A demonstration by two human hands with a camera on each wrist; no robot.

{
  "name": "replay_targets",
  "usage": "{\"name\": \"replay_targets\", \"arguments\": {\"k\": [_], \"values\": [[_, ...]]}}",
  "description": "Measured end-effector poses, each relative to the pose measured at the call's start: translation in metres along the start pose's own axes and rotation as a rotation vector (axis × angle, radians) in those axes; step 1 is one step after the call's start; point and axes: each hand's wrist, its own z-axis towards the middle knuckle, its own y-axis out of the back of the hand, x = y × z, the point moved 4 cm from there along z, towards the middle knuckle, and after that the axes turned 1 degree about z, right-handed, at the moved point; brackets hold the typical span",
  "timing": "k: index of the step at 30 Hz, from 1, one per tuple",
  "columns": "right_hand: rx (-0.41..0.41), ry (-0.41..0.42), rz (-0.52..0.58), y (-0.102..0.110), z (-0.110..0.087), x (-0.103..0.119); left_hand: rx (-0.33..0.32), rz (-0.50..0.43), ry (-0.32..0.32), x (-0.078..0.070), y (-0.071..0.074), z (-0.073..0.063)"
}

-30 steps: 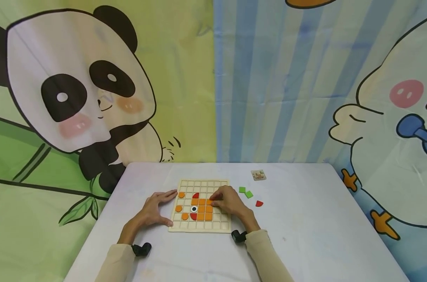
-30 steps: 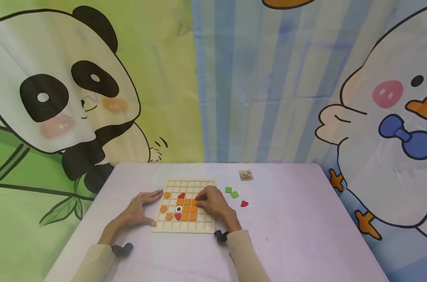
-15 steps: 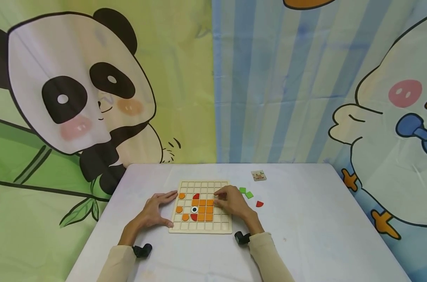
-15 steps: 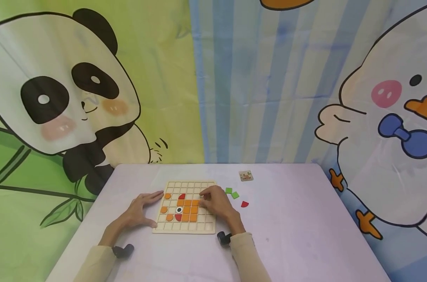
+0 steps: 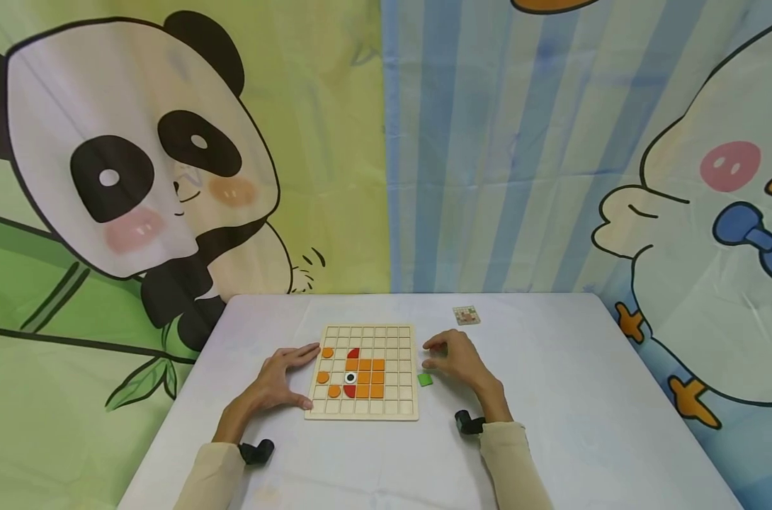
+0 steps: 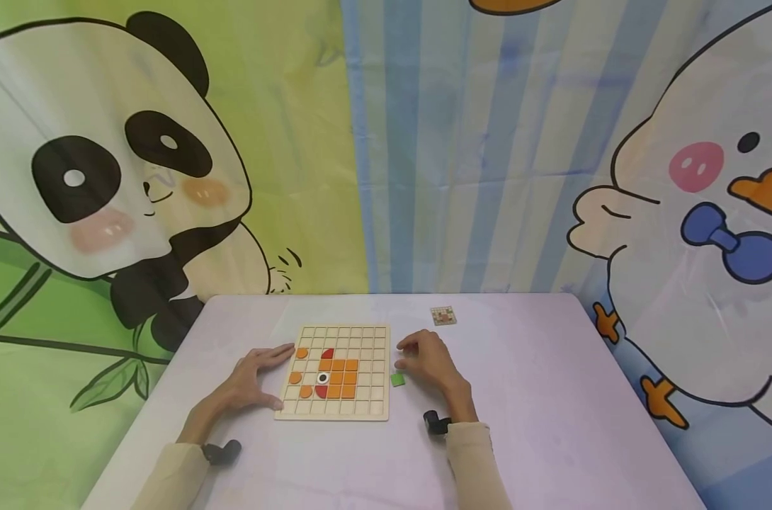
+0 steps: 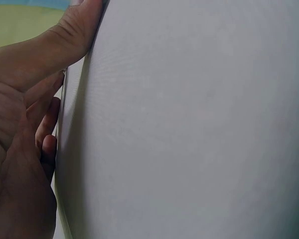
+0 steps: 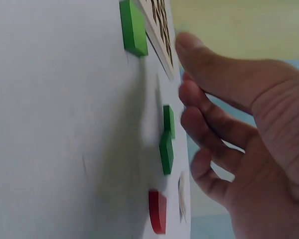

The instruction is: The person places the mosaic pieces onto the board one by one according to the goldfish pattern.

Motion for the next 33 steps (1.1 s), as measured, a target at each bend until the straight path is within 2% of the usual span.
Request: {"name": "replay_targets", "arguments": {"k": [8,12,18,24,28,33], "values": [[0.175,0.036,0.016,0.002,-0.007,-0.01,0.0,-0.015,0.009,-0.001,0.001,-0.002],[0.206,0.075,0.031,0.002,-0.009,-0.009,-0.005,0.004,0.005,-0.002,0.001,-0.002],[0.188,0.075,0.014,0.006,-0.011,-0.008,0.006,0.007,0.016,-0.001,0.001,0.0],[0.124,0.029,-0.027,0.023,-0.016,-0.016,0.003,0.0,0.005,0.0,0.002,0.003],[0.077,-0.018,-0.035,0.036,-0.024,-0.026,-0.002,0.0,-0.013,0.0,0.002,0.002],[0.003,-0.105,-0.064,0.048,-0.034,-0.038,0.008,0.016,0.0,0.001,0.0,0.001]]}}
